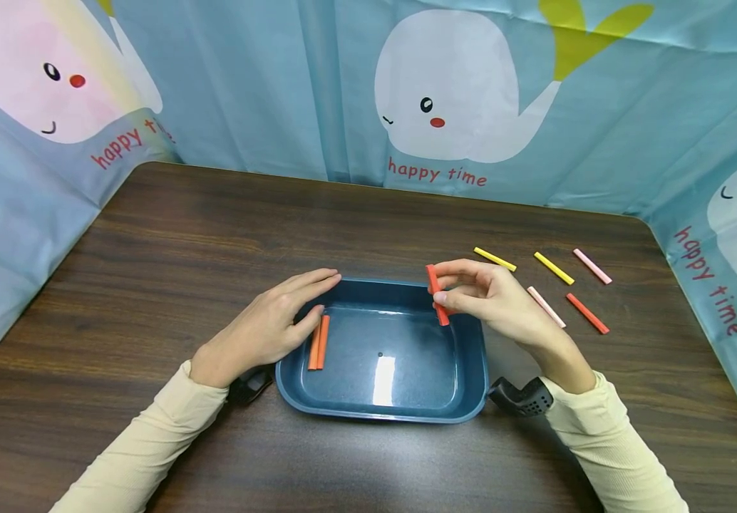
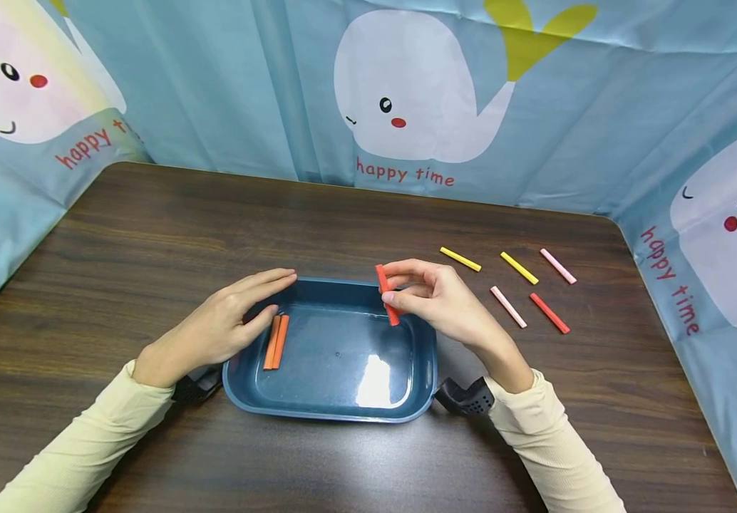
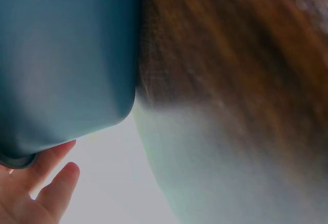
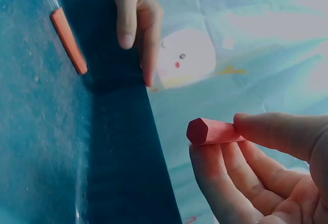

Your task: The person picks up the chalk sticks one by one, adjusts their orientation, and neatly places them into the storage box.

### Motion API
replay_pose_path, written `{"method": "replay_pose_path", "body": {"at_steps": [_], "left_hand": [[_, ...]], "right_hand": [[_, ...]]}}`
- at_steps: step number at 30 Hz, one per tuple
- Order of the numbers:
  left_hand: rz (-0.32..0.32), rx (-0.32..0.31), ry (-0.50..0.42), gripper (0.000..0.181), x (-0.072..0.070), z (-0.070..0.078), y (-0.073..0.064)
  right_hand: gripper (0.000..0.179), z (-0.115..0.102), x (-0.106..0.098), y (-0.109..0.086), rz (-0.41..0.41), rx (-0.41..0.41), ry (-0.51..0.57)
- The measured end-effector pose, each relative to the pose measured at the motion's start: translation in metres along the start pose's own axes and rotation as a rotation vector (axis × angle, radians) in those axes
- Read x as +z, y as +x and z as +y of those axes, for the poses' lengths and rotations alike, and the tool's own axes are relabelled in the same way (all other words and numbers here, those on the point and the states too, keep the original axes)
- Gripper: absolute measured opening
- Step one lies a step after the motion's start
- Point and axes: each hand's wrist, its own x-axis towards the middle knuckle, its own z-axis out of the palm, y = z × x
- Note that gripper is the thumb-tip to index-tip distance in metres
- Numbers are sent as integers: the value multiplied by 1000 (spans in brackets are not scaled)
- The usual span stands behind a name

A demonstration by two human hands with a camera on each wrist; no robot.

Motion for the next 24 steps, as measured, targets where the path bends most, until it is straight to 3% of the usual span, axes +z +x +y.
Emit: {"method": "replay_pose_path", "body": {"at_steps": [10,24], "left_hand": [[9,4,1,50,0,1,0],[-2,-11,-1,51,-1,1,0]], "right_hand": [[43,-8,12,9,-21,-15,-11],[42,-15,33,26,-115,-39,-70]]}}
